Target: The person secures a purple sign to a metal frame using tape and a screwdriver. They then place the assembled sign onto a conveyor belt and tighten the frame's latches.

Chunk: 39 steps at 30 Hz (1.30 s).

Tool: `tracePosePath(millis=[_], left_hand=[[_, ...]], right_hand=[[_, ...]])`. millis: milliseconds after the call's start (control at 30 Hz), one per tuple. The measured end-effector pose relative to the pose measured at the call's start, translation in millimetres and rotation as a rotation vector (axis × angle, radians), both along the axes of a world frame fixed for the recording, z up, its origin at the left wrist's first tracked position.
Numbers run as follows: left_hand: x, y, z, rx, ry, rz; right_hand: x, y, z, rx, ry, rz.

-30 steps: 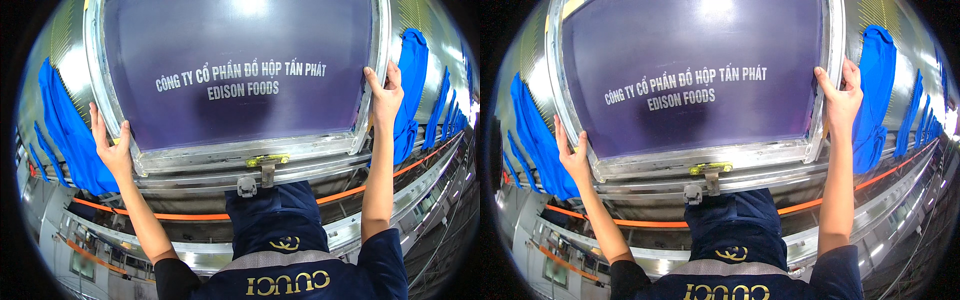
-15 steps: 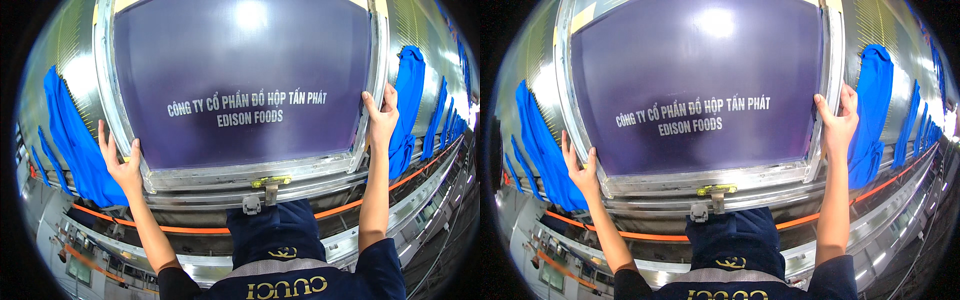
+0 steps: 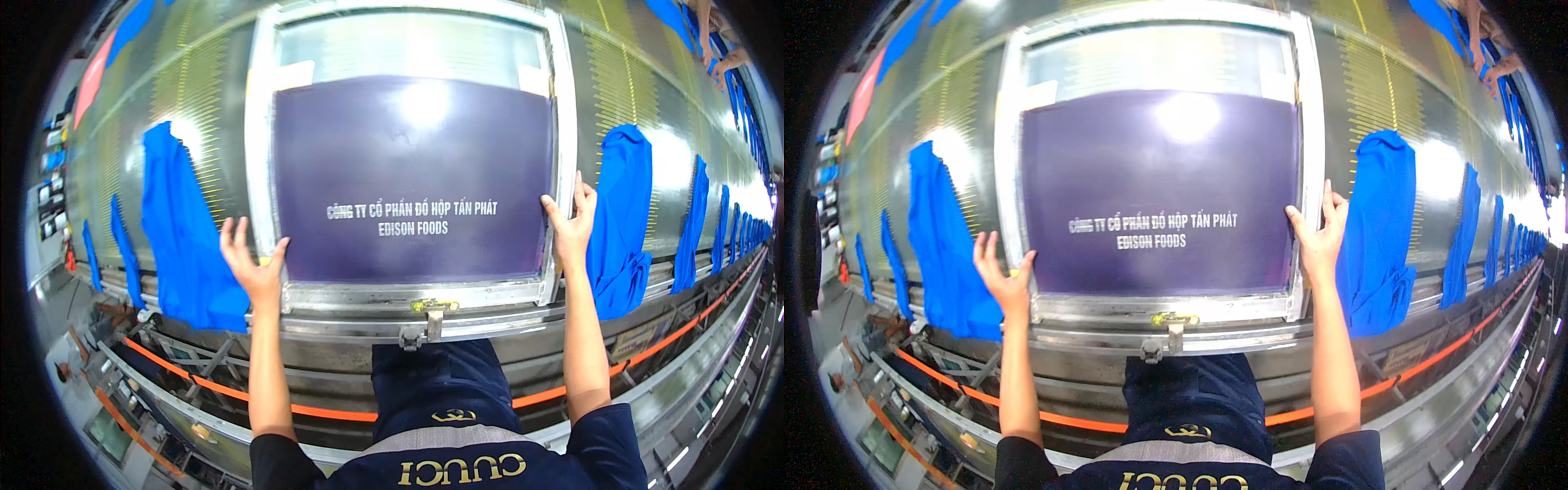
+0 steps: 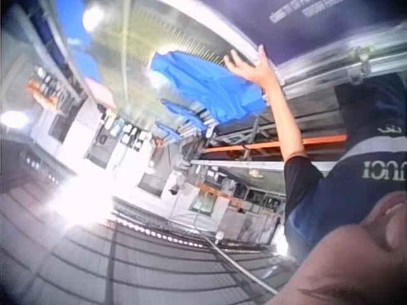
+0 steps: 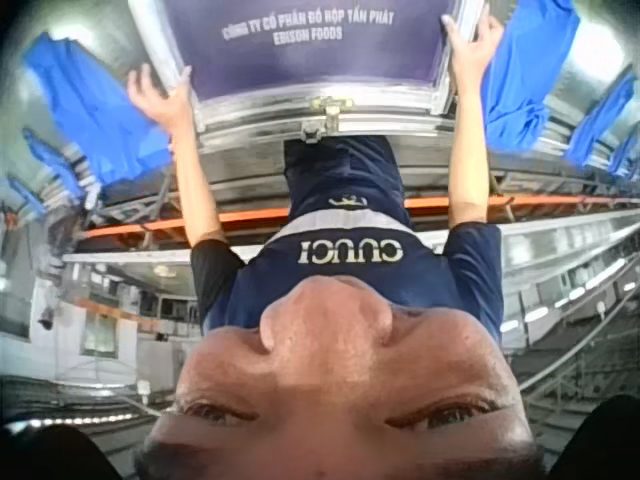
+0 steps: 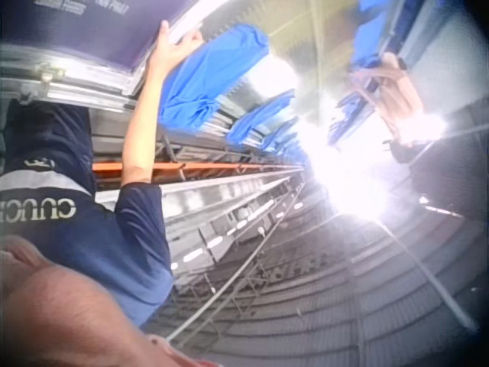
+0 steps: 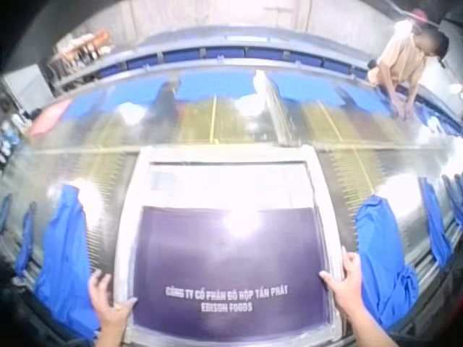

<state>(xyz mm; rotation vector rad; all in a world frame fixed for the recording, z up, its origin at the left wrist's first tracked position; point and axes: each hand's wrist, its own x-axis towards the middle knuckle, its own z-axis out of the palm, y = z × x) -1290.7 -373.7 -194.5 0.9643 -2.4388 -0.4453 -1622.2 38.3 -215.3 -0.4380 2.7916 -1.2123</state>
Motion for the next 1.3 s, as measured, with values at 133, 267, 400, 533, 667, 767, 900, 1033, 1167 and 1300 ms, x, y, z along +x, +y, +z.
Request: tracePosePath(millis=[133,267,400,533,667,767,900,1033,1167,1300], left_hand=[[5.9,-0.5,3.5,-0.282,-0.113,-0.034],[2.8,6.6,11.8,-0.169,-0.11,0.111],[38.5,21.4,-29.2,0.025,-0.053,0.192],[25.9,35.6,-18.3,-0.092,-0.315,0.277],[54.6,75.5,5.2,-0.03,-0.397,0.37],[77.5,112.9,17.2,-0.1,-0.445,0.308],[92.0,146.2,19.9,-0.097,-0.33,0.119],[79.8,177.9,26.6,-0.055,-0.332,-0.39],[77.8,164.7,16.7,-0.018,-0.337,-0.469],[80.4,162.7,19.2,0.023,-0.401,-0.509]], right_hand=[[2.6,3.7,6.3,-0.014,0.058,-0.025],[-2.3,-0.5,9.8,-0.023,0.118,-0.016],[-8.8,-12.5,-2.3,-0.04,0.143,0.057],[-3.6,-5.2,-4.9,-0.066,0.213,0.022],[19.5,-0.2,16.4,0.083,0.53,0.146],[92.4,0.6,73.8,-0.031,0.474,0.414],[197.3,37.7,70.3,-0.188,-0.896,0.487],[229.9,46.9,38.8,-0.248,-1.092,0.249],[263.3,4.7,61.1,-0.286,-1.043,0.146],[279.5,-20.1,42.2,-0.274,-0.911,0.177]])
